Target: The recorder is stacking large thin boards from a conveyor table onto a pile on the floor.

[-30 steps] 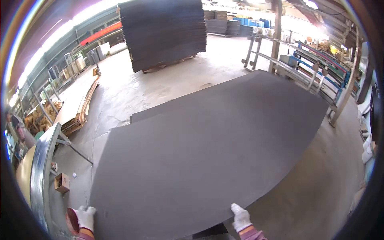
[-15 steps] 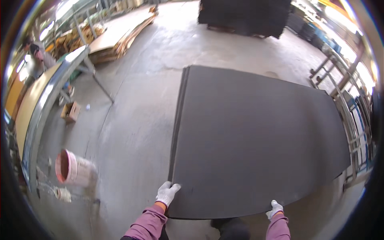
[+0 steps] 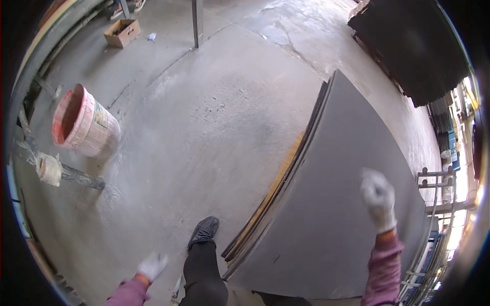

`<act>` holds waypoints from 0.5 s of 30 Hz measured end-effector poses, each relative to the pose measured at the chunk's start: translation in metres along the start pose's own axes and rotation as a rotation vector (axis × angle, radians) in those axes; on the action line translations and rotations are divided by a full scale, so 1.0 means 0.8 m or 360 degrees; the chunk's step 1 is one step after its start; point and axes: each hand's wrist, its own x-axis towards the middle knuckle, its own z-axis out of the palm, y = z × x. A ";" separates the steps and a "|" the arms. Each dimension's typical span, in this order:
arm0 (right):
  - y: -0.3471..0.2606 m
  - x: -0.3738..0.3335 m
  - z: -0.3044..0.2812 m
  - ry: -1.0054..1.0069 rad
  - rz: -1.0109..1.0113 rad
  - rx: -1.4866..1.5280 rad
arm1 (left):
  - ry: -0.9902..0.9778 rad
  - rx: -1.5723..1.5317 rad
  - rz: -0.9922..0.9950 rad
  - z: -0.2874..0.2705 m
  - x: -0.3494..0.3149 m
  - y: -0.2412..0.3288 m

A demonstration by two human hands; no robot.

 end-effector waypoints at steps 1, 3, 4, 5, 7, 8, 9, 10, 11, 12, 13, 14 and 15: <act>-0.060 0.061 0.032 0.0098 -0.0504 -0.0055 | -0.0634 0.0176 0.0027 0.021 -0.040 -0.047; -0.159 0.124 0.101 0.0234 -0.0857 -0.0118 | -0.1153 -0.0589 -0.0248 0.072 -0.113 -0.062; -0.189 0.137 0.129 0.0288 -0.0946 -0.0045 | -0.1145 -0.0918 -0.0380 0.086 -0.147 -0.059; -0.180 0.153 0.153 0.0386 -0.1375 -0.0516 | -0.1069 -0.1122 -0.0441 0.089 -0.162 -0.044; -0.054 0.169 0.245 -0.0362 -0.0896 -0.1549 | -0.0965 -0.1358 -0.0508 0.085 -0.172 -0.026; -0.072 0.170 0.263 -0.1624 -0.0714 -0.1922 | -0.0931 -0.1436 -0.0546 0.088 -0.169 -0.023; -0.086 0.170 0.275 -0.1742 -0.0566 -0.1937 | -0.0897 -0.1509 -0.0593 0.083 -0.167 -0.026; -0.075 0.169 0.257 -0.1040 -0.0926 -0.1552 | -0.0943 -0.1530 -0.0587 0.073 -0.156 -0.016; -0.068 0.168 0.236 -0.0330 -0.1226 -0.1132 | -0.0982 -0.1547 -0.0565 0.069 -0.138 -0.011; -0.068 0.181 0.211 -0.0104 -0.1173 -0.0957 | -0.1029 -0.1552 -0.0555 0.073 -0.120 -0.011; -0.065 0.166 0.238 -0.0106 -0.1211 -0.0829 | -0.0944 -0.1633 -0.0691 0.076 -0.166 -0.039; -0.033 0.161 0.253 -0.0689 -0.1042 -0.1282 | -0.0958 -0.1635 -0.0695 0.075 -0.160 -0.053; -0.048 0.155 0.258 -0.1272 -0.0839 -0.1674 | -0.0944 -0.1669 -0.0726 0.074 -0.155 -0.063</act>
